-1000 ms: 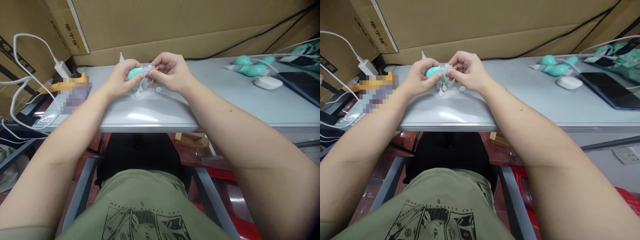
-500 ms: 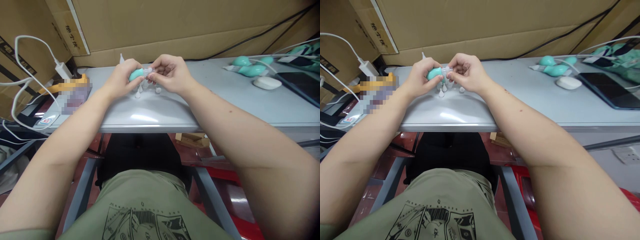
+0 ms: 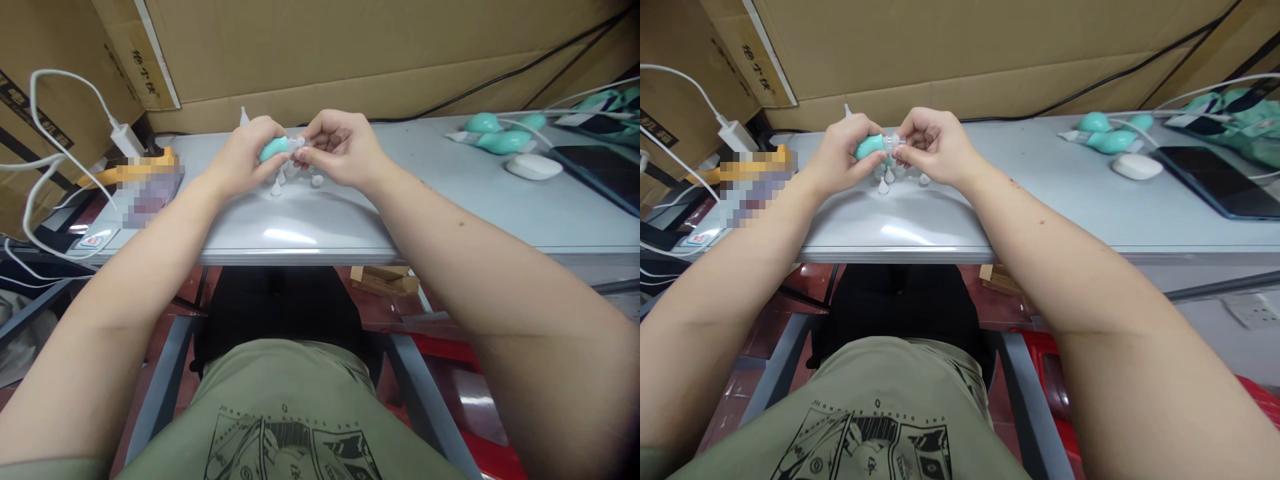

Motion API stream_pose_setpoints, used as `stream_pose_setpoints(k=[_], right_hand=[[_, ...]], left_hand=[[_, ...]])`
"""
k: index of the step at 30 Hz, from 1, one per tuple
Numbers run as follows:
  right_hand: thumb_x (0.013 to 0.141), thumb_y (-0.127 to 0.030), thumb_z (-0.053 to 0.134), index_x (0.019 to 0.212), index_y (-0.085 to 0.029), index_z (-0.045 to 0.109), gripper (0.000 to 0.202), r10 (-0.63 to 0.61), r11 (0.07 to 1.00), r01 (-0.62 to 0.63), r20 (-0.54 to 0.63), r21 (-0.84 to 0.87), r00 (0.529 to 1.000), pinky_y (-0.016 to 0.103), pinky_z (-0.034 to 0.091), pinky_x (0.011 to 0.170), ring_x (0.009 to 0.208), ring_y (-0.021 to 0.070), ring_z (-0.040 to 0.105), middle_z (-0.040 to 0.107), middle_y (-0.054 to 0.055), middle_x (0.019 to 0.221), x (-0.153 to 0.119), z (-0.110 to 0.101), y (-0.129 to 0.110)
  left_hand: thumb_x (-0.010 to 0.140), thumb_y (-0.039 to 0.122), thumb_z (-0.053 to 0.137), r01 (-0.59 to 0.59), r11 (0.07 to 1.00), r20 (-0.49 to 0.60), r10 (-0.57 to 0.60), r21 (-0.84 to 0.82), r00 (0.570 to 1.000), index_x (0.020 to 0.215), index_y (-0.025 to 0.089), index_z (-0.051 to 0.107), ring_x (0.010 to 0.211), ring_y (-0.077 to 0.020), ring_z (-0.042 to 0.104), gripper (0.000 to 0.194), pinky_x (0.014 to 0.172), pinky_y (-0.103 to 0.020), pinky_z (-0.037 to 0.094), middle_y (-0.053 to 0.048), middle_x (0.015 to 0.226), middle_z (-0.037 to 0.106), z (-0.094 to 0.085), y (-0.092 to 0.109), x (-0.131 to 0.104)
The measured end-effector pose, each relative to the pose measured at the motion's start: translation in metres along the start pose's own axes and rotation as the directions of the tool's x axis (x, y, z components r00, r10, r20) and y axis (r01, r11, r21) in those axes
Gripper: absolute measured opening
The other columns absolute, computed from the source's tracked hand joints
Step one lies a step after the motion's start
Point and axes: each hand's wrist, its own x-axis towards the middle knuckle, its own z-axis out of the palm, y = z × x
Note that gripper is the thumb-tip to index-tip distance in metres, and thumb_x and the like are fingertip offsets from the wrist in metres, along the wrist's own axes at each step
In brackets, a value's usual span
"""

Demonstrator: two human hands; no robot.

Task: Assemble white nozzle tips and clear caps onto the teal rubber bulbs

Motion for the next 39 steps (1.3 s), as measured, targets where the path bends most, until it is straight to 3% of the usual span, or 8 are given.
stream_pose_setpoints(k=[9,16,19,21,25,30,35,39], right_hand=[[0.085,-0.058,0.126,0.095,-0.036,0.078,0.054,-0.023,1.000,0.023,0.040,-0.014,0.999,0.056,0.067,0.104,0.103,0.0350,0.079,0.087,0.005,0.100,0.010,-0.004,0.004],[0.083,-0.080,0.122,0.093,-0.032,0.088,0.060,0.001,0.973,0.079,0.341,-0.219,0.940,0.051,0.067,0.083,0.088,0.0348,0.085,0.091,0.005,0.093,0.039,-0.029,-0.029],[0.080,-0.077,0.126,0.088,-0.031,0.085,0.062,-0.026,0.982,0.067,0.227,-0.175,0.974,0.051,0.066,0.083,0.090,0.0355,0.084,0.090,0.006,0.091,0.035,-0.022,-0.028],[0.083,-0.073,0.125,0.088,-0.033,0.079,0.061,-0.045,0.997,0.052,0.106,-0.063,0.993,0.054,0.067,0.089,0.092,0.0346,0.082,0.089,0.004,0.092,0.028,-0.013,-0.015],[0.085,-0.058,0.125,0.095,-0.034,0.081,0.051,0.014,1.000,-0.012,0.157,-0.013,0.988,0.060,0.067,0.100,0.095,0.0355,0.080,0.090,0.006,0.098,0.018,-0.004,0.013],[0.087,-0.053,0.122,0.098,-0.034,0.076,0.052,0.004,0.999,-0.007,0.068,0.041,0.998,0.058,0.067,0.100,0.096,0.0335,0.080,0.087,0.004,0.099,0.018,0.002,0.010],[0.080,-0.052,0.119,0.095,-0.037,0.074,0.050,0.028,0.999,-0.026,0.081,-0.019,0.996,0.057,0.069,0.086,0.093,0.0385,0.082,0.086,0.003,0.092,0.019,0.006,0.001],[0.078,-0.051,0.121,0.111,-0.038,0.077,0.056,0.027,0.998,-0.023,0.082,-0.053,0.996,0.055,0.066,0.076,0.083,0.0377,0.080,0.085,0.000,0.088,0.019,-0.002,0.002]], left_hand=[[0.113,0.096,0.056,-0.041,0.999,-0.011,0.041,0.012,0.999,0.128,0.028,0.078,0.115,-0.0412,0.077,0.073,0.110,-0.061,0.065,-0.016,0.118,0.076,0.001,-0.011,0.000],[0.112,0.102,0.041,-0.178,0.983,-0.078,0.180,0.030,0.981,0.123,0.030,0.080,0.103,-0.0399,0.078,0.082,0.094,-0.059,0.066,-0.017,0.109,0.079,0.003,-0.008,0.002],[0.115,0.090,0.050,-0.217,0.975,-0.124,0.220,0.038,0.968,0.123,0.029,0.082,0.104,-0.0409,0.082,0.070,0.093,-0.058,0.068,-0.019,0.110,0.082,0.001,-0.010,0.002],[0.114,0.079,0.057,-0.211,0.976,-0.064,0.214,0.053,0.975,0.128,0.027,0.085,0.110,-0.0422,0.084,0.061,0.098,-0.059,0.070,-0.020,0.114,0.084,0.000,-0.012,0.000],[0.114,0.073,0.066,-0.109,0.990,0.061,0.104,0.086,0.993,0.135,0.027,0.087,0.119,-0.0431,0.084,0.055,0.112,-0.061,0.070,-0.019,0.120,0.084,0.001,-0.017,-0.003],[0.115,0.081,0.067,-0.029,0.999,-0.011,0.030,0.041,1.000,0.131,0.027,0.087,0.117,-0.0405,0.084,0.060,0.112,-0.059,0.069,-0.018,0.120,0.085,0.001,-0.017,0.000],[0.108,0.086,0.077,-0.004,1.000,0.008,0.004,0.023,1.000,0.126,0.027,0.087,0.116,-0.0395,0.086,0.062,0.109,-0.056,0.070,-0.016,0.119,0.089,-0.006,-0.010,0.003],[0.108,0.079,0.075,0.011,0.998,-0.121,-0.003,0.063,0.993,0.123,0.031,0.087,0.115,-0.0396,0.086,0.051,0.108,-0.058,0.071,-0.013,0.117,0.091,-0.018,-0.003,0.005]])
